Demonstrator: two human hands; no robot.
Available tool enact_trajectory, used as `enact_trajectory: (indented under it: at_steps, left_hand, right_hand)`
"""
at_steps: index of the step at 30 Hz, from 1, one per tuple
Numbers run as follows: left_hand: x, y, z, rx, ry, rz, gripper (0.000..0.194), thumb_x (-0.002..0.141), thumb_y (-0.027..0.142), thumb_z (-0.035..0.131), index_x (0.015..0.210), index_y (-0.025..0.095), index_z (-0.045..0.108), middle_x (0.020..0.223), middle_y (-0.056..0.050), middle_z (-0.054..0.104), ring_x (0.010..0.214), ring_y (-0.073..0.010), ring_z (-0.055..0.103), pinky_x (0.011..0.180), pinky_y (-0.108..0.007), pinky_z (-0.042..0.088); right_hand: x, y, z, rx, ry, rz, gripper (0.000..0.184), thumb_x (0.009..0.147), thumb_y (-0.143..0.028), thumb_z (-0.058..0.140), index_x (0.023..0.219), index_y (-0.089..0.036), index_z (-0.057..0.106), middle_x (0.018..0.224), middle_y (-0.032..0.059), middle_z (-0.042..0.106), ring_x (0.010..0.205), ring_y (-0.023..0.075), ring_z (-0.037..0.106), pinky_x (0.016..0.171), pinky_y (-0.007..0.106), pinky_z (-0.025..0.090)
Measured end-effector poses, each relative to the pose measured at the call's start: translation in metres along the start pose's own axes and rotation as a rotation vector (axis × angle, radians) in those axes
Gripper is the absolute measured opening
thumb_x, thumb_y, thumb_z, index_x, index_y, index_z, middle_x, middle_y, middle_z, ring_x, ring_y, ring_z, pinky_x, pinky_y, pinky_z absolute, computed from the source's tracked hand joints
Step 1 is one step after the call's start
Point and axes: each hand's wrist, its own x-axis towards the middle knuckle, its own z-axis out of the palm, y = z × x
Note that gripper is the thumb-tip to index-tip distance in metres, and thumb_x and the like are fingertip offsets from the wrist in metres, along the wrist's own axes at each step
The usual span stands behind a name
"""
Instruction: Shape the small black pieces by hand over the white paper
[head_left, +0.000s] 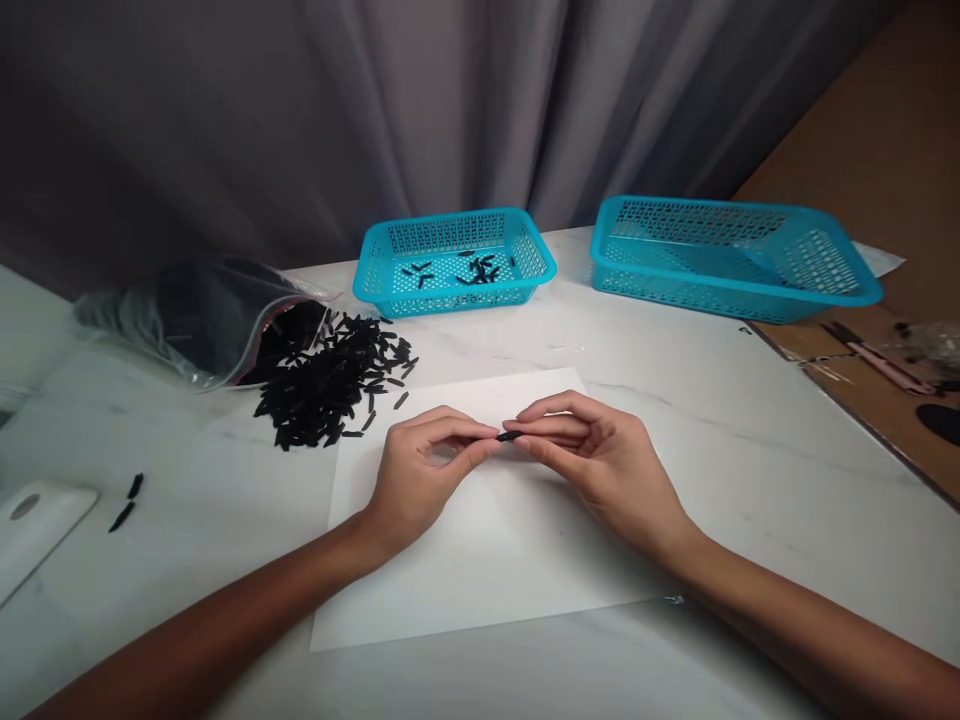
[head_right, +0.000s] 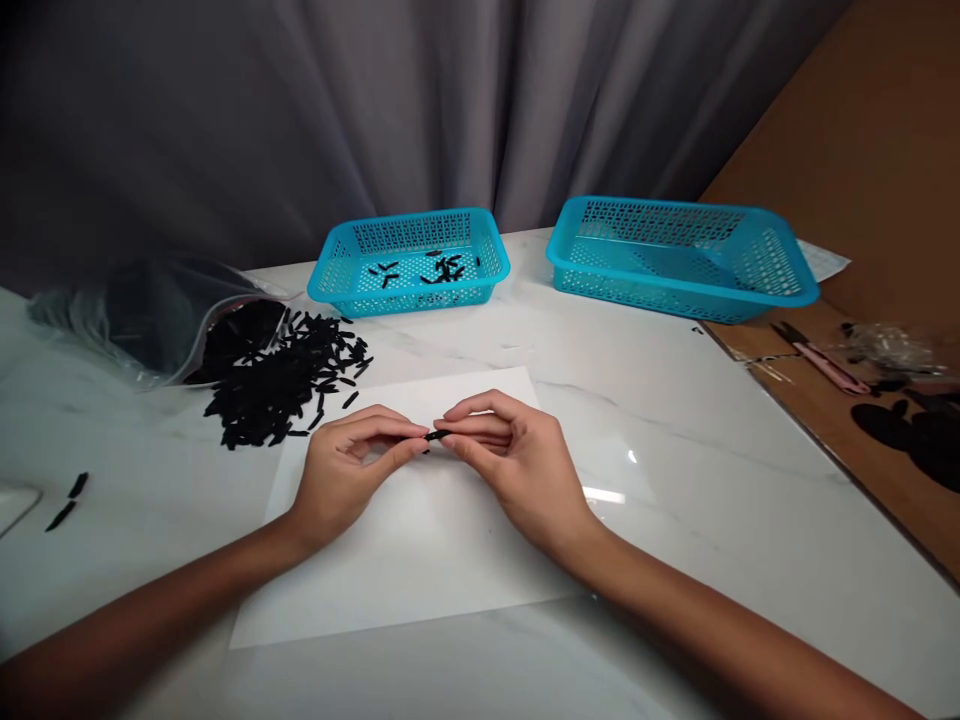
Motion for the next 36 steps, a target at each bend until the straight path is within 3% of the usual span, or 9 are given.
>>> enact_trajectory:
  at_steps: [7, 17, 29, 36]
  left_hand:
    - [-0.0003, 0.0023, -0.0007, -0.028, -0.007, 0.043, 0.002, 0.081, 0.021, 0.078, 0.083, 0.021, 0.077, 0.082, -0.003, 0.074, 0.077, -0.0139, 0.068, 0.067, -0.024, 0.058]
    - [-0.0008, 0.0012, -0.0018, -0.076, -0.002, 0.071, 0.003, 0.083, 0.019, 0.076, 0.085, 0.021, 0.076, 0.083, -0.002, 0.073, 0.079, -0.0130, 0.067, 0.069, -0.024, 0.056]
    - [-0.0002, 0.0015, -0.0025, -0.037, -0.004, 0.166, 0.004, 0.084, 0.017, 0.075, 0.086, 0.020, 0.075, 0.082, -0.002, 0.074, 0.078, -0.0127, 0.067, 0.068, -0.025, 0.055]
    - [-0.0008, 0.0026, -0.0027, -0.030, -0.008, 0.192, 0.004, 0.084, 0.017, 0.075, 0.087, 0.020, 0.074, 0.083, -0.003, 0.073, 0.079, -0.0134, 0.067, 0.069, -0.026, 0.056]
  right_hand:
    - [-0.0005, -0.0025, -0.0003, 0.076, -0.012, 0.093, 0.022, 0.076, -0.030, 0.082, 0.090, -0.021, 0.068, 0.093, 0.0068, 0.080, 0.090, 0.0247, 0.077, 0.086, 0.038, 0.062]
    - [0.0005, -0.0023, -0.0026, 0.190, -0.084, 0.202, 0.020, 0.074, -0.026, 0.084, 0.086, -0.023, 0.068, 0.087, 0.0033, 0.080, 0.089, 0.0216, 0.076, 0.088, 0.037, 0.059]
    - [0.0007, -0.0052, -0.0017, 0.205, -0.104, 0.253, 0.019, 0.073, -0.026, 0.083, 0.086, -0.025, 0.068, 0.076, 0.0001, 0.078, 0.071, 0.0164, 0.069, 0.077, 0.035, 0.056]
    - [-0.0001, -0.0041, -0.0017, 0.208, -0.105, 0.245, 0.020, 0.074, -0.025, 0.082, 0.086, -0.025, 0.066, 0.084, 0.0016, 0.079, 0.086, 0.0207, 0.074, 0.088, 0.039, 0.057]
